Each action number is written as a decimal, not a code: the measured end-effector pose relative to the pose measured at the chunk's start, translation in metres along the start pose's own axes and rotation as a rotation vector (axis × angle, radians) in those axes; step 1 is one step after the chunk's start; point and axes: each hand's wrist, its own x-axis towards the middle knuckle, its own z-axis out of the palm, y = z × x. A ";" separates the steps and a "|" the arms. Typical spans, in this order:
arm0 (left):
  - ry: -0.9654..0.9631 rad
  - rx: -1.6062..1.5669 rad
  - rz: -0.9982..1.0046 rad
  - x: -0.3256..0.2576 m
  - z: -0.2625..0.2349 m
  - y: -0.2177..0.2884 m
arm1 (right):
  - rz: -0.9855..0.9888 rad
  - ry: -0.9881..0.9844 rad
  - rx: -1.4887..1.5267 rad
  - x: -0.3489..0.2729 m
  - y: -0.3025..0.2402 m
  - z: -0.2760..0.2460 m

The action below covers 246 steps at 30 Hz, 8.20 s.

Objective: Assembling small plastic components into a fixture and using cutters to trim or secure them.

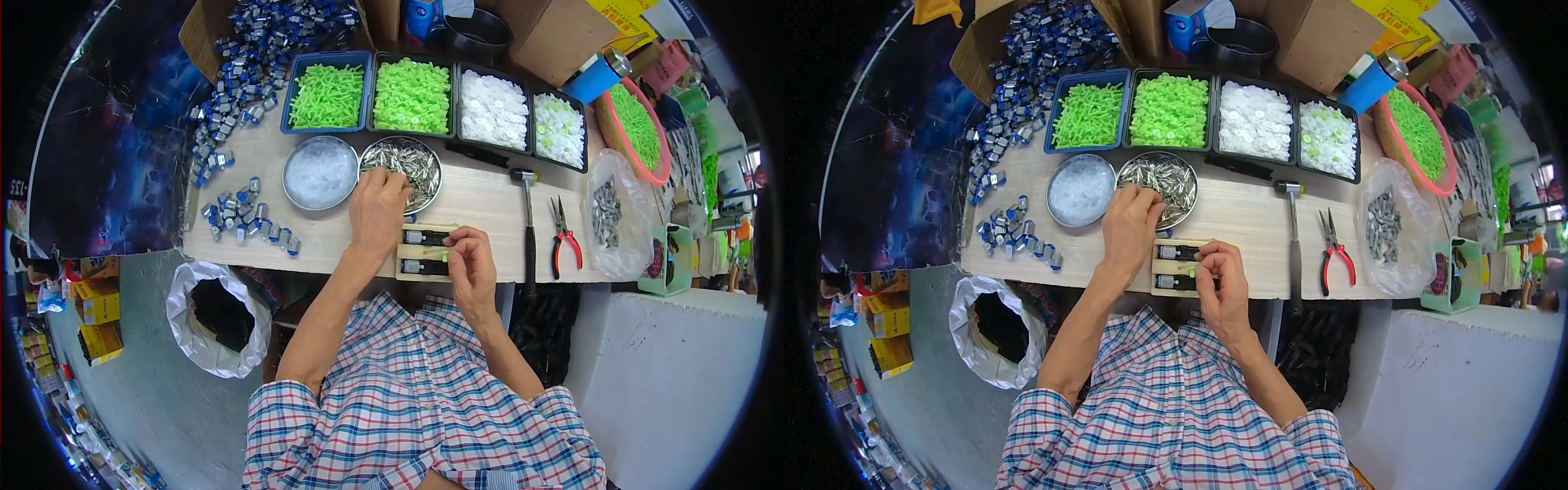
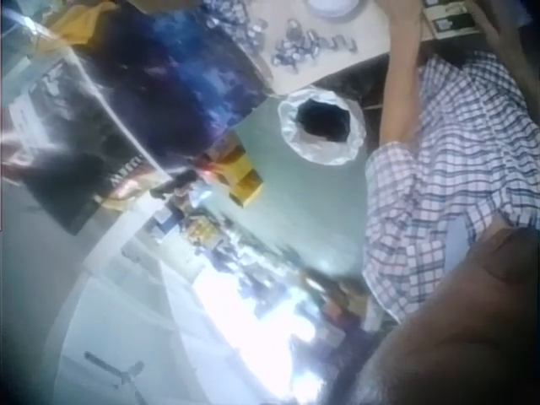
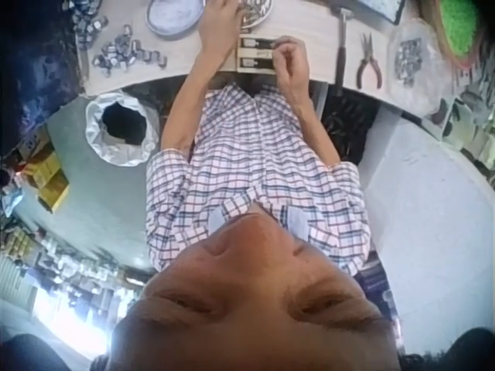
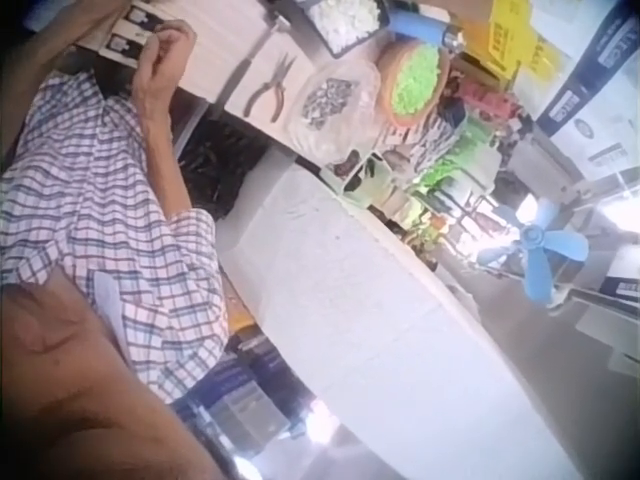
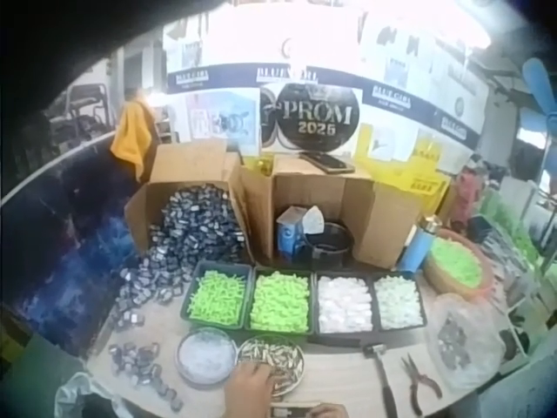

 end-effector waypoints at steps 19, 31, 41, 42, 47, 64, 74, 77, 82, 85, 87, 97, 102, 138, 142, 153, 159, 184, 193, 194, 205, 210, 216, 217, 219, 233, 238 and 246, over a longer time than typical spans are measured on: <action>-0.321 -1.397 -0.788 -0.023 -0.018 0.032 | 0.044 0.199 -0.040 0.063 -0.019 0.036; -0.458 -1.158 -0.675 -0.037 -0.034 0.041 | 0.035 0.105 -0.011 0.043 -0.012 0.022; -0.620 -1.093 -0.612 -0.037 -0.040 0.034 | 0.017 0.036 -0.066 0.035 -0.007 0.013; -0.622 -1.094 -0.611 -0.036 -0.042 0.034 | -0.079 0.043 -0.100 0.033 -0.004 0.012; -0.755 -1.215 -0.734 -0.033 -0.046 0.032 | -0.586 0.009 -0.440 0.037 0.000 0.001; -0.064 -0.461 -0.180 -0.064 -0.019 0.061 | 0.110 0.010 -0.186 0.025 -0.011 0.005; -0.065 -0.638 -0.283 -0.073 -0.021 0.058 | 0.131 -0.106 -0.058 0.020 -0.011 -0.001; -0.142 -0.638 -0.392 -0.077 -0.030 0.054 | 0.129 -0.110 -0.148 0.019 -0.001 -0.006; -0.142 -0.891 -0.634 -0.082 -0.031 0.038 | -0.395 -0.062 -0.639 0.031 0.006 -0.005; -0.152 -0.866 -0.616 -0.085 -0.033 0.034 | -0.411 -0.124 -0.709 0.036 0.007 -0.002; -0.168 -0.804 -0.580 -0.086 -0.033 0.034 | -0.406 -0.135 -0.718 0.038 0.013 0.000; -0.221 -0.102 0.178 -0.066 -0.035 0.030 | -0.442 -0.180 -0.809 0.042 0.018 0.002; -0.357 0.067 0.266 -0.057 -0.041 0.032 | -0.447 -0.198 -0.798 0.045 0.007 0.002; -0.300 -1.234 -0.673 -0.078 -0.036 0.047 | 0.332 0.070 0.573 -0.010 -0.002 0.011; -0.299 -1.184 -0.613 -0.079 -0.034 0.050 | 0.358 0.044 0.622 -0.012 -0.003 0.005; -0.326 -0.922 -0.457 -0.076 -0.045 0.055 | 0.345 0.010 0.624 -0.013 -0.004 0.003; -0.365 -0.974 -0.509 -0.077 -0.046 0.050 | 0.099 -0.032 0.175 -0.016 -0.004 -0.001; -0.250 -0.343 -0.093 -0.110 -0.049 0.041 | -0.462 -0.090 -0.698 -0.007 0.012 0.000; -0.339 -0.093 0.113 -0.114 -0.048 0.041 | -0.447 -0.082 -0.702 -0.004 0.013 0.003; -0.356 -0.075 0.117 -0.114 -0.049 0.041 | -0.448 -0.078 -0.707 -0.004 0.013 0.004; -0.661 0.128 0.155 -0.098 -0.069 0.053 | -0.391 -0.151 -0.655 -0.003 0.007 -0.004; -0.493 -0.088 0.109 -0.106 -0.059 0.046 | -0.252 -0.134 -0.434 0.012 0.003 -0.013; -0.424 -0.732 -0.440 -0.101 -0.054 0.047 | -0.371 0.234 -0.794 0.112 0.011 -0.045; -0.422 -0.733 -0.436 -0.101 -0.052 0.047 | -0.374 0.236 -0.795 0.126 0.015 -0.048; -0.463 -1.009 -0.617 -0.101 -0.049 0.046 | -0.447 0.282 -1.139 0.148 0.022 -0.053; -0.270 -1.109 -0.730 -0.092 -0.049 0.050 | -0.544 0.256 -0.895 0.164 0.029 -0.057; -0.185 -1.212 -0.715 -0.092 -0.047 0.053 | -0.123 0.101 -0.357 0.071 -0.007 -0.010; -0.180 -1.286 -0.717 -0.089 -0.037 0.061 | 0.200 0.149 0.064 -0.017 -0.012 0.027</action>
